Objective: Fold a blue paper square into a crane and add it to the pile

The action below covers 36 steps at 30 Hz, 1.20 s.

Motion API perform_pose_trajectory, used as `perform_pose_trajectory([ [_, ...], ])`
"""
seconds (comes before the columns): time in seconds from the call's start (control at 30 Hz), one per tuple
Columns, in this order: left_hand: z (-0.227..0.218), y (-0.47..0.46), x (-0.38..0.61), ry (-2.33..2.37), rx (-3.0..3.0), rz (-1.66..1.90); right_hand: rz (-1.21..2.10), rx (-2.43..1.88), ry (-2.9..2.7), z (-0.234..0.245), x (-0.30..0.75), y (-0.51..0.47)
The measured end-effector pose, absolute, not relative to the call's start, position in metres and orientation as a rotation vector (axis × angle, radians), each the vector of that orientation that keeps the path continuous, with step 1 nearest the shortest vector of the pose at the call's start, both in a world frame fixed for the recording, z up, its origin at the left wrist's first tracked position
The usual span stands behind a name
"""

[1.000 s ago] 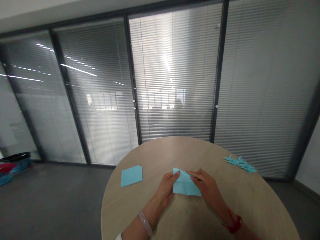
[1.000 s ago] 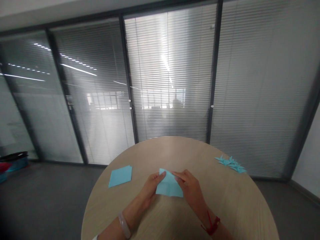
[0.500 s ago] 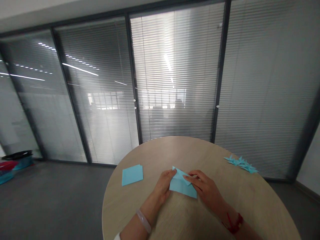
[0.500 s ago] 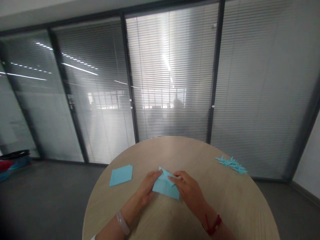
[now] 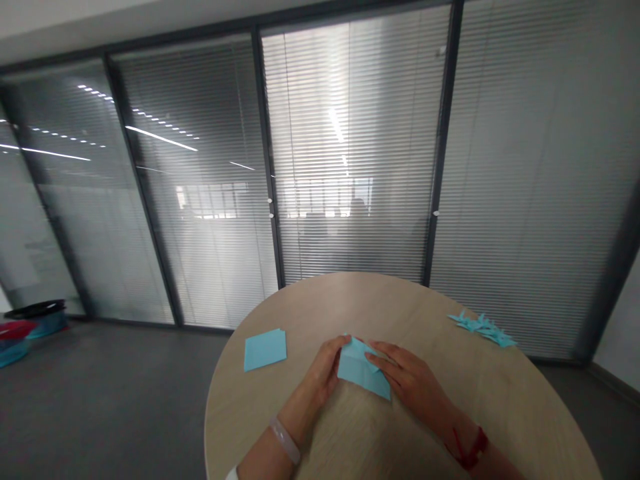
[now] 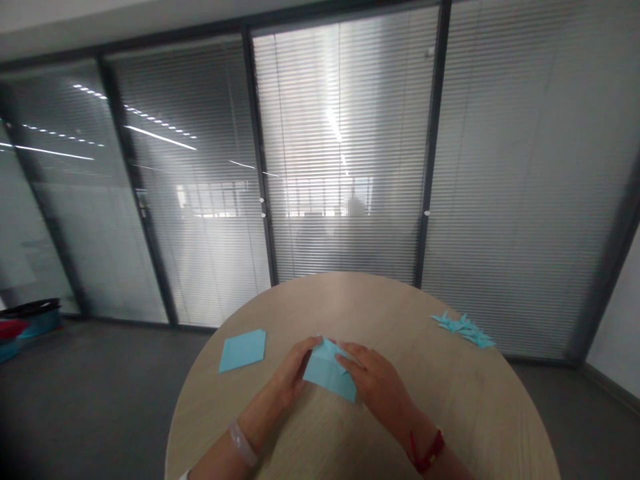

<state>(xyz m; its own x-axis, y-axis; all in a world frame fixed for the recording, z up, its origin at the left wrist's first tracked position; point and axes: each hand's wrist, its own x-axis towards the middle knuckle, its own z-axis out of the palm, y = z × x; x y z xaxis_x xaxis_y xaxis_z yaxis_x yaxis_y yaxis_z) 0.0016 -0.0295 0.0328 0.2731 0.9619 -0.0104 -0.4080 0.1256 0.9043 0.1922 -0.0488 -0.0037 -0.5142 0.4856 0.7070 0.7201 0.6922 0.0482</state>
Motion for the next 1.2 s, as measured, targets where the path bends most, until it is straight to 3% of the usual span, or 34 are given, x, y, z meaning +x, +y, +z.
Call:
perform_pose_trajectory([
  [0.47, 0.026, -0.025, -0.001, 0.758, 1.078, 1.072, -0.380, -0.951, -2.283, 0.003, 0.188, -0.056],
  [0.6, 0.021, -0.018, -0.003, 0.815, 1.151, 1.135, -0.120, -0.920, -2.240, 0.010, 0.186, -0.062],
  [0.9, 0.017, -0.016, 0.005, 0.970, 1.401, 1.148, 0.928, -1.041, -1.584, 0.003, 0.180, -0.045],
  [1.2, 0.019, -0.024, 0.011, 1.042, 1.505, 1.167, 1.069, -1.062, -1.533, -0.002, 0.181, -0.036],
])
